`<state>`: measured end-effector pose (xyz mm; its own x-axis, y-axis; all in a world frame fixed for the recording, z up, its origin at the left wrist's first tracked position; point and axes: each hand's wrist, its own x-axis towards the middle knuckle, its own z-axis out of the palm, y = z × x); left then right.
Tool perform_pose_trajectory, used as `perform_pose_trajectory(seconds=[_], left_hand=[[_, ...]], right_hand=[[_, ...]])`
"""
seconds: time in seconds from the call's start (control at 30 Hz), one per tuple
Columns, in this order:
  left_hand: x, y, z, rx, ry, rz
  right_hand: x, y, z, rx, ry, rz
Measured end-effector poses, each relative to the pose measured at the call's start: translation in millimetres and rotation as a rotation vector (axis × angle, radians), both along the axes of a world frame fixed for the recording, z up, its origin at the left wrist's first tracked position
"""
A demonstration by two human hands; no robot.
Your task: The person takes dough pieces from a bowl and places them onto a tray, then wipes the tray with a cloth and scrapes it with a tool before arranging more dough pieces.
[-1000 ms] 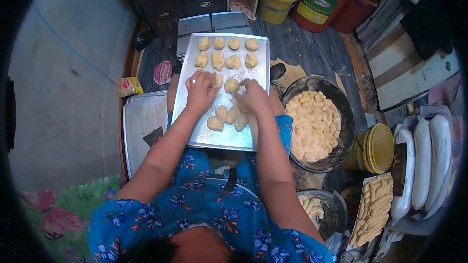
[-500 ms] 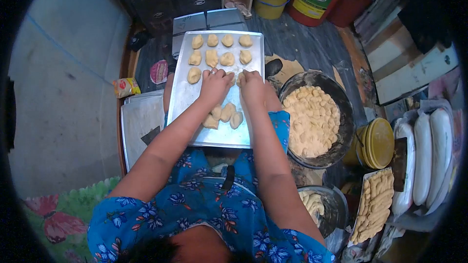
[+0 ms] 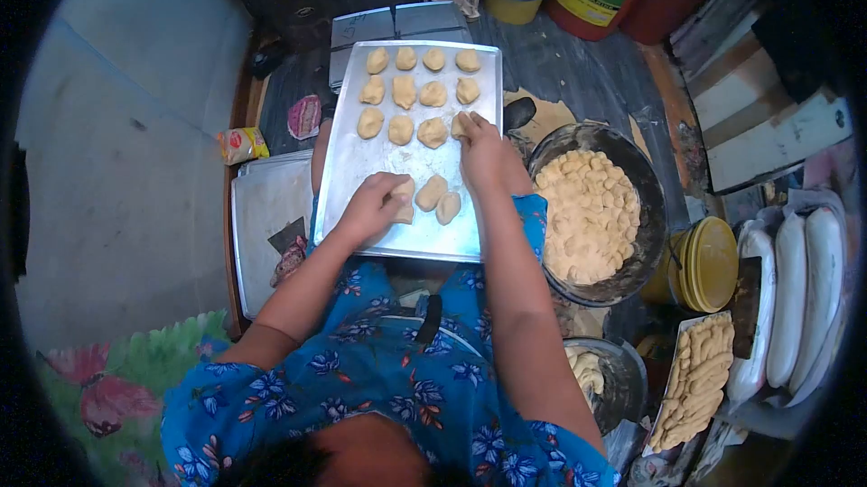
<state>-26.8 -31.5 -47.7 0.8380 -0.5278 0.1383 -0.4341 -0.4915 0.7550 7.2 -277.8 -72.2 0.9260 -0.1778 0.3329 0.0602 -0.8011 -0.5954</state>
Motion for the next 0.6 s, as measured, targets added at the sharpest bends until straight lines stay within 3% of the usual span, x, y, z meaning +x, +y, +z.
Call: perform_pose_trajectory(seconds=[0.07, 0.17, 0.27, 0.3, 0.47, 0.6], left_hand=[[0, 8, 0, -0.108, 0.17, 0.108], [10, 22, -10, -0.183, 0.065, 0.257], [21, 34, -20, -0.159, -0.087, 0.389], [23, 36, -24, -0.15, -0.172, 0.411], [26, 38, -29, -0.067, -0.258, 0.365], [22, 37, -29, -0.027, -0.234, 0.379]], right_hand=[[0, 3, 5, -0.035, -0.042, -0.015], [-26, 17, 29, -0.118, -0.062, -0.076], [-63, 36, 51, 0.195, 0.285, 0.246], [-69, 38, 47, -0.011, 0.293, 0.424], [-62, 56, 48, 0.21, 0.258, 0.287], [-40, 79, 39, 0.134, 0.214, 0.411]])
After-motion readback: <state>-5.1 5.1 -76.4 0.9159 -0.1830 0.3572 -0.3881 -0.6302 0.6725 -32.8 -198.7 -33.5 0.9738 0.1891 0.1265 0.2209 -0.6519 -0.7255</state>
